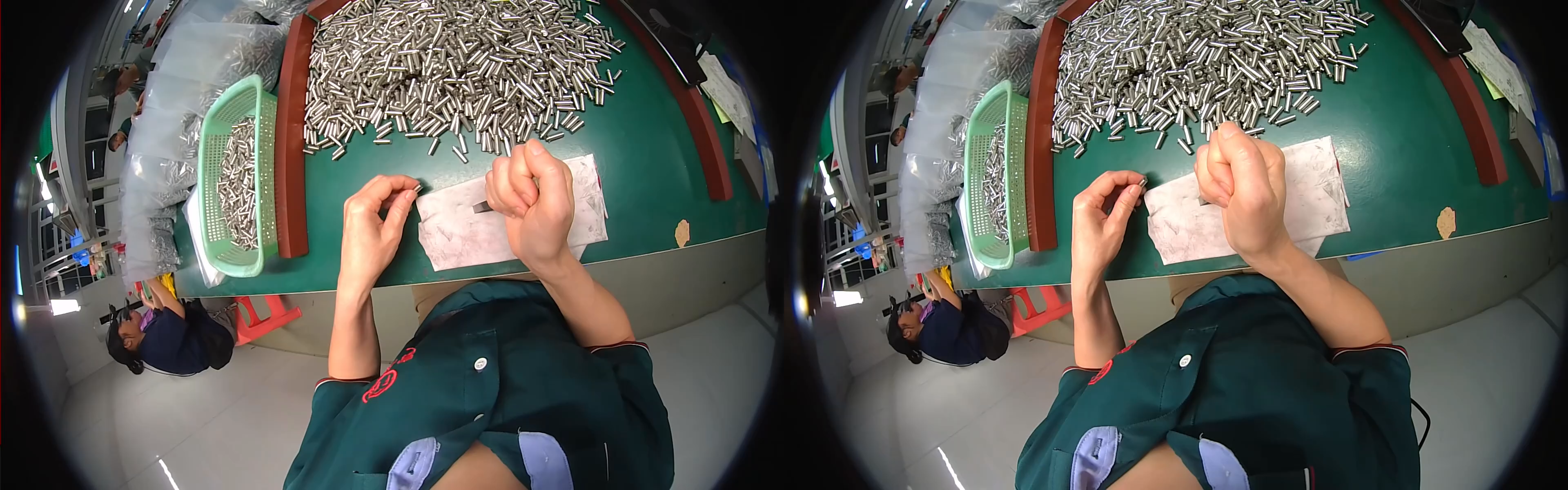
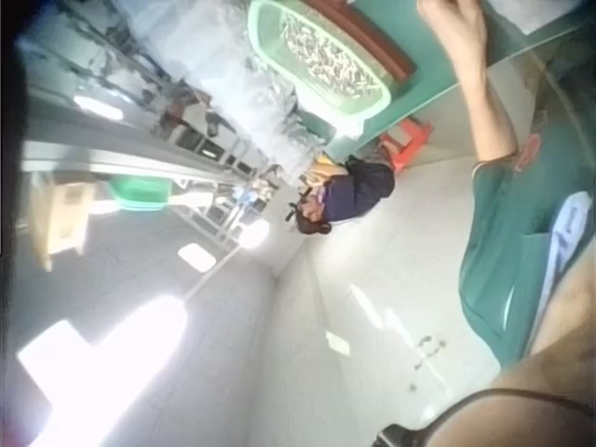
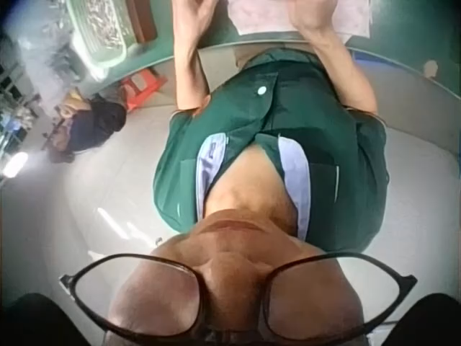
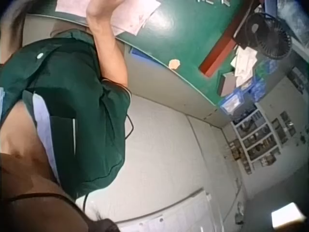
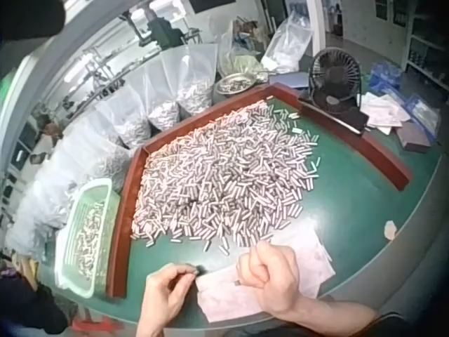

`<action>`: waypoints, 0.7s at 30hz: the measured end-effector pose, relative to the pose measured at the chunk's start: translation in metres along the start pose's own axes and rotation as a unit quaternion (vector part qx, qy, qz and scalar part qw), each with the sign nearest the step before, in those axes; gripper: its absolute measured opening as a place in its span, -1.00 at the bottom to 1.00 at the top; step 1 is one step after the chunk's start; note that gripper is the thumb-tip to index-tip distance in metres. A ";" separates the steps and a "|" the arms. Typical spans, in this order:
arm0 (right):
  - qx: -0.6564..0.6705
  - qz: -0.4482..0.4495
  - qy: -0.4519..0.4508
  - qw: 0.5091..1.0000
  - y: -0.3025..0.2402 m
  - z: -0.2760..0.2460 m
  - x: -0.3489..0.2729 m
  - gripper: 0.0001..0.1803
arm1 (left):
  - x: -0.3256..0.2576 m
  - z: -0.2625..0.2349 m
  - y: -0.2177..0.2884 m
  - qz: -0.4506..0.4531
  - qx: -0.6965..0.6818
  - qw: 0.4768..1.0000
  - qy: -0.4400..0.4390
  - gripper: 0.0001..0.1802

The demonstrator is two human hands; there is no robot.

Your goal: Manually inserting small white components into metal cylindrical tubes at a factory workbench.

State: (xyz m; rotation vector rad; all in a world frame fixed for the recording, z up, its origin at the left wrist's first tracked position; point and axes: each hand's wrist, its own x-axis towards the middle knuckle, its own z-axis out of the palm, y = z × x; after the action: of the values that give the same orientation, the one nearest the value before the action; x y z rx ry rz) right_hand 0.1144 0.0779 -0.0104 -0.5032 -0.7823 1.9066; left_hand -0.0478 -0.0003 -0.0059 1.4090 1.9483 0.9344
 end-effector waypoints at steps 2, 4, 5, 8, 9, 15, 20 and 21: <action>-0.001 0.002 0.004 1.000 -0.001 0.001 0.000 -0.56 | -0.001 -0.001 0.001 -0.001 -0.001 1.000 0.000 -0.89; 0.000 0.003 0.003 1.000 -0.001 0.001 -0.001 -0.56 | -0.001 -0.001 0.001 0.000 -0.004 1.000 -0.001 -0.89; 0.000 0.004 0.002 1.000 -0.001 0.001 -0.001 -0.56 | -0.002 0.000 0.001 -0.007 -0.010 1.000 0.003 -0.90; 0.003 0.006 0.002 1.000 -0.001 -0.002 0.000 -0.56 | -0.007 0.008 0.012 0.041 -0.006 0.999 0.030 -0.92; 0.003 0.005 0.009 1.000 0.000 -0.003 0.001 -0.56 | -0.009 0.013 0.025 0.052 0.038 0.998 0.018 -0.93; 0.079 -0.007 0.022 0.997 0.001 -0.002 0.001 -0.55 | -0.016 0.036 0.023 0.120 0.092 0.988 0.023 -0.91; 0.093 -0.003 0.026 0.995 0.003 -0.002 0.001 -0.55 | -0.015 0.038 0.021 0.115 0.074 0.990 0.029 -0.90; 0.078 0.014 0.026 0.997 0.001 -0.002 0.001 -0.55 | -0.015 0.038 0.020 0.118 0.078 0.990 0.029 -0.90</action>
State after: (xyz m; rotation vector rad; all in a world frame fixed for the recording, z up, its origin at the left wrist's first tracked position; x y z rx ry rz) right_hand 0.1141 0.0791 -0.0128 -0.4681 -0.5900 1.9534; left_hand -0.0029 -0.0018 -0.0119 1.7505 1.9619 0.9547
